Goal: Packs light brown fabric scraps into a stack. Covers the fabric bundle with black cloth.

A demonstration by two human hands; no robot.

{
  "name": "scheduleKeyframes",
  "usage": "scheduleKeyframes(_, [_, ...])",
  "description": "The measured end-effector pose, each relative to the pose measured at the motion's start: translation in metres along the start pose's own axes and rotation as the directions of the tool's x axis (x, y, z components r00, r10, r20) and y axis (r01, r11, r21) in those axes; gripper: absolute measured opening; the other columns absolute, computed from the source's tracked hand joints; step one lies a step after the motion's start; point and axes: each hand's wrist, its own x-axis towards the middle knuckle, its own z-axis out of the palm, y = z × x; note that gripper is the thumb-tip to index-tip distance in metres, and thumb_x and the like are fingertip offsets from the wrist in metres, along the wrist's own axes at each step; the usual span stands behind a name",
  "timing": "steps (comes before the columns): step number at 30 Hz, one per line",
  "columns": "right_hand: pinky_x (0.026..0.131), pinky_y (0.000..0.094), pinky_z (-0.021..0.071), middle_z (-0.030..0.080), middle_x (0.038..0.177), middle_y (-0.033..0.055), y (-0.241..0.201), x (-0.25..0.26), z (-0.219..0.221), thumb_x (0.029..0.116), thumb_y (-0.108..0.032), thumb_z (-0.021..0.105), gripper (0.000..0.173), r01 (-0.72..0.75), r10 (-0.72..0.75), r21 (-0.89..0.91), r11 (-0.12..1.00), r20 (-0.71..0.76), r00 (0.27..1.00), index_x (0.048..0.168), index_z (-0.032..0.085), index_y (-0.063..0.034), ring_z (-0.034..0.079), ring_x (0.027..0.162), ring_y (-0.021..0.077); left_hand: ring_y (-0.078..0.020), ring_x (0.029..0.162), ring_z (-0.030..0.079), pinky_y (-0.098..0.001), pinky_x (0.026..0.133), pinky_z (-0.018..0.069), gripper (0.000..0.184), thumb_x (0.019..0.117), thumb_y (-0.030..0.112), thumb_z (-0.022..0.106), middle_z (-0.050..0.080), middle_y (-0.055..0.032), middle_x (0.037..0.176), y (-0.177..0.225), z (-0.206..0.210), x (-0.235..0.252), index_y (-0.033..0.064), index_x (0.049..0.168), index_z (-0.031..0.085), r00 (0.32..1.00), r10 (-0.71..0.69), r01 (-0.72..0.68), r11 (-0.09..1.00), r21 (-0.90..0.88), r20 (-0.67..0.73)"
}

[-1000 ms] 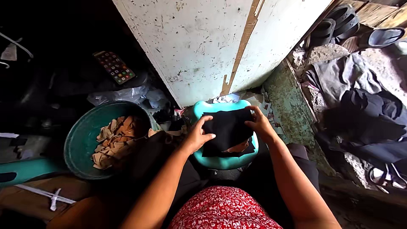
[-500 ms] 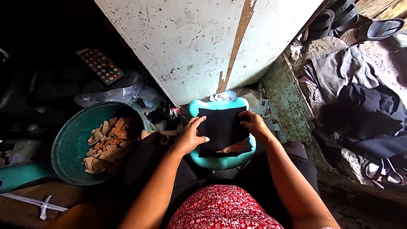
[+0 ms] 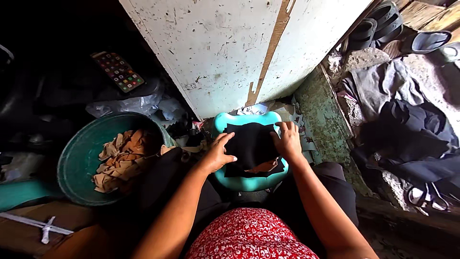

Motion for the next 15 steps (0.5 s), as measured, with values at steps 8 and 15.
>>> scheduleKeyframes(8, [0.111,0.0837,0.0074,0.019,0.17,0.0192,-0.044,-0.024,0.074,0.0983,-0.076,0.022,0.079,0.181,-0.13,-0.307,0.934,0.179,0.975,0.162,0.032,-0.0309,0.011,0.154,0.0522,-0.0289,0.123,0.058,-0.0445,0.098,0.0523,0.09,0.0787,0.01,0.087,0.039,-0.0161,0.158,-0.004,0.005,0.002,0.0083,0.156,0.042,1.0,0.002,-0.003,0.999,0.038,0.004])
scheduleKeyframes(15, [0.109,0.0847,0.0092,0.014,0.171,0.0191,-0.046,-0.022,0.079,0.0982,-0.076,0.023,0.079,0.138,-0.054,-0.354,0.925,0.237,0.97,0.164,0.028,-0.0317,0.009,0.154,0.0535,-0.0266,0.118,0.061,-0.0407,0.096,0.0537,0.091,0.082,0.008,0.084,0.039,-0.0153,0.159,-0.006,0.009,0.004,0.0071,0.159,0.036,0.998,-0.054,0.049,0.992,0.118,0.035])
